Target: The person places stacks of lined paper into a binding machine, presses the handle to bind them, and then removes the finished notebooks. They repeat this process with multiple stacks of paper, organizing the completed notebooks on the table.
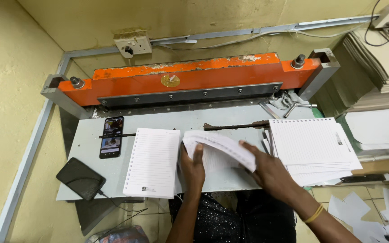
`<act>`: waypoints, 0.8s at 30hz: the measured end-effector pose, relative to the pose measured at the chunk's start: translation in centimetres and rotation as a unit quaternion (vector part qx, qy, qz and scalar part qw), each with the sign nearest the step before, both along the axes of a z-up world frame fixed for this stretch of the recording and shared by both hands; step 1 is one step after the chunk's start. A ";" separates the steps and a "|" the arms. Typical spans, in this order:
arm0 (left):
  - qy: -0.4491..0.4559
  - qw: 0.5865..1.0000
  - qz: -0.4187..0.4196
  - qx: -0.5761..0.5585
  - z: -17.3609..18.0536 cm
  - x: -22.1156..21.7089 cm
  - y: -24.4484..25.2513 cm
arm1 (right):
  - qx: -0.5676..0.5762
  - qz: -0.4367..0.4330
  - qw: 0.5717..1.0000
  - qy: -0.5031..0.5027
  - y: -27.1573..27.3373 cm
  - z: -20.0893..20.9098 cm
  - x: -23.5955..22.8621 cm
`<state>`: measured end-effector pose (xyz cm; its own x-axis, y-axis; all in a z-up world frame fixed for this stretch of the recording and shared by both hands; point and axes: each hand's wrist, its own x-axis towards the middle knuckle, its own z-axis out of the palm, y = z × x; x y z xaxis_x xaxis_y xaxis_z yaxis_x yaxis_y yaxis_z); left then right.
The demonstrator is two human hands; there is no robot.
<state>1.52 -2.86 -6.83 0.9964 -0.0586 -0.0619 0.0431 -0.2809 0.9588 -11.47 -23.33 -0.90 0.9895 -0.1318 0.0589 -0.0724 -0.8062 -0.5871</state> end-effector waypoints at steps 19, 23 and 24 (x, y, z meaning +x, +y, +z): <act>-0.005 0.999 -0.041 -0.002 3.1 -1.3 0.9 | -0.390 0.089 0.914 -0.067 5.8 0.6 -4.8; -0.152 0.984 0.036 -0.086 3.8 -5.4 0.2 | 0.007 -0.093 0.985 0.146 1.4 3.9 -0.9; -0.287 0.952 0.033 -0.105 3.9 -5.8 -0.1 | 0.267 -0.201 0.918 0.213 -0.3 5.8 1.5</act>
